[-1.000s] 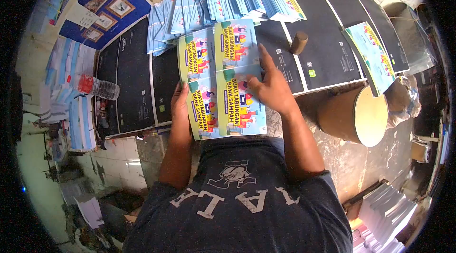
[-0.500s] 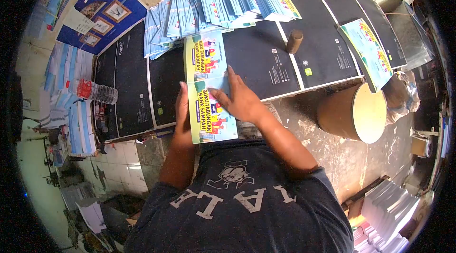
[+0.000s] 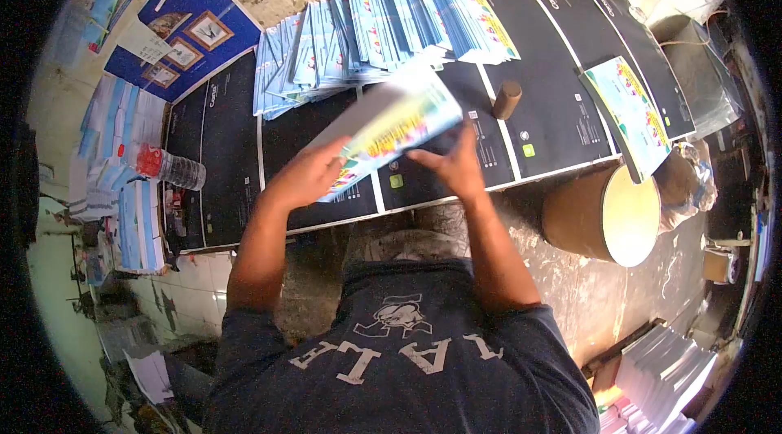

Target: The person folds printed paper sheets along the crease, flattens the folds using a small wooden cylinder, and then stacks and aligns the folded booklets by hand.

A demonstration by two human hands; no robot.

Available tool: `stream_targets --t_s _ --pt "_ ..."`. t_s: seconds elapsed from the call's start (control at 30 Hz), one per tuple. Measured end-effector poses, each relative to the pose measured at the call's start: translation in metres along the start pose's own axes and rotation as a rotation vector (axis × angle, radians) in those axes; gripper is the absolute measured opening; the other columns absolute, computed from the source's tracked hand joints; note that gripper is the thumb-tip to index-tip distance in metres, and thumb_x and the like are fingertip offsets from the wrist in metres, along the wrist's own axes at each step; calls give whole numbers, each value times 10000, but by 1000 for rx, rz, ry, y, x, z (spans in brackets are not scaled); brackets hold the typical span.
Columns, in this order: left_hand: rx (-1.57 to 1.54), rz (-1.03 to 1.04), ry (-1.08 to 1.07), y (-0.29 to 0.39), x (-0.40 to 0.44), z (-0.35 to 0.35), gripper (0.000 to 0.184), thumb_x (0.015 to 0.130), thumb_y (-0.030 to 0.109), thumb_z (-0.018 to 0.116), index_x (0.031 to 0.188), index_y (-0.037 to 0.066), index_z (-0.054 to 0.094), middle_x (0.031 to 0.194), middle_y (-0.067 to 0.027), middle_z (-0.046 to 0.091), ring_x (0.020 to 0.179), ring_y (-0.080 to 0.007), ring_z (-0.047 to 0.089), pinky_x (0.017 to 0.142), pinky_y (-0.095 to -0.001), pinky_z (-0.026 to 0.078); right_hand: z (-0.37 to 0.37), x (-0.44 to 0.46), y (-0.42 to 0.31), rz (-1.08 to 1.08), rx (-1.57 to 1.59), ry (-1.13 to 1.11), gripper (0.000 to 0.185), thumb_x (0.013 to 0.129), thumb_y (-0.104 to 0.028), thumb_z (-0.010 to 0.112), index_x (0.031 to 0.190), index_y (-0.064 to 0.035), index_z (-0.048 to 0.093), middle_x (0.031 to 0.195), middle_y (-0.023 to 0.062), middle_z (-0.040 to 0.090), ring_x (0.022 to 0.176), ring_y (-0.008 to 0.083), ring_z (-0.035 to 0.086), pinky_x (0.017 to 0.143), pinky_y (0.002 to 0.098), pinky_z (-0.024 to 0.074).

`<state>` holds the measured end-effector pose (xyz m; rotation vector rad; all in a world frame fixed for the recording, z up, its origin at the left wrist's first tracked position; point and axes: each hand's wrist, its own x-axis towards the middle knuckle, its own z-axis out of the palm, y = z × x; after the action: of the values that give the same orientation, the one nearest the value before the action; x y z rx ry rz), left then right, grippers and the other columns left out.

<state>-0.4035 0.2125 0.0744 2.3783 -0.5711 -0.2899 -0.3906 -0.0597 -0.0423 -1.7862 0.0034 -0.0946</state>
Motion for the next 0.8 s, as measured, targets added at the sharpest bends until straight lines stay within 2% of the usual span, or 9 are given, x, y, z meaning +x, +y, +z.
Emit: stream_targets --t_s 0.07,0.17,0.27,0.37,0.43,0.5,0.63,0.77,0.8 --pt "67 -18 -83 -13 7 12 400 962 112 551 1347 3 537 1183 -260 660 1061 -445 639 901 -457 522 -27 8 16 -112 -158 20 1260 663 -152 942 1554 69 79 1490 307 388 1401 375 389 1142 440 368" --pt "238 -30 -117 -19 18 24 426 955 161 587 1371 79 548 1235 -248 645 1090 -424 650 924 -469 520 -33 18 7 83 131 -348 683 784 -122 843 1350 54 505 1228 181 644 1189 243 577 1035 355 438" --pt "269 7 -2 -31 -1 18 465 921 140 634 1371 71 541 1199 -239 658 1103 -411 641 919 -471 520 -31 22 9 89 7 -352 484 831 -126 797 1229 45 581 1097 124 696 1064 203 616 981 334 455" --pt "432 -181 70 -60 -55 19 564 898 110 678 1421 51 475 1250 -183 643 1173 -362 612 956 -466 499 -36 22 30 213 -57 -388 571 841 -114 784 1317 59 520 1204 165 661 1154 226 592 1030 340 433" --pt "-739 -373 670 -112 -89 66 788 880 85 726 1530 34 284 1358 -154 553 1246 -288 551 1054 -436 435 -32 13 11 123 6 -330 669 854 -105 764 1406 69 429 1312 216 597 1254 250 542 1082 345 398" --pt "-775 -328 526 -106 -96 99 936 888 77 732 1584 21 108 1453 -163 438 1256 -250 504 1110 -393 367 -23 2 4 -2 89 -275 739 863 -100 749 1466 74 359 1384 253 545 1325 267 499 1118 349 370" --pt "-887 -311 798 -82 -90 115 953 950 37 628 1588 8 -79 1429 -161 477 1260 -231 493 1111 -365 359 -27 1 12 -25 56 -363 872 848 -113 749 1533 60 237 1485 306 420 1406 347 417 1172 404 307" --pt "-713 -256 810 -91 -91 115 636 967 14 599 1520 -25 288 1289 -135 592 1148 -198 577 1012 -342 454 -34 -3 15 -205 -384 -276 814 834 -102 741 1508 37 307 1366 318 515 1282 469 492 1082 443 401" --pt "-758 -308 852 -96 -92 113 386 979 56 606 1340 -39 509 1197 -107 647 1064 -176 617 952 -336 485 -37 0 6 -57 -359 -291 781 848 -104 728 1498 42 320 1344 326 529 1264 471 508 1058 448 419"
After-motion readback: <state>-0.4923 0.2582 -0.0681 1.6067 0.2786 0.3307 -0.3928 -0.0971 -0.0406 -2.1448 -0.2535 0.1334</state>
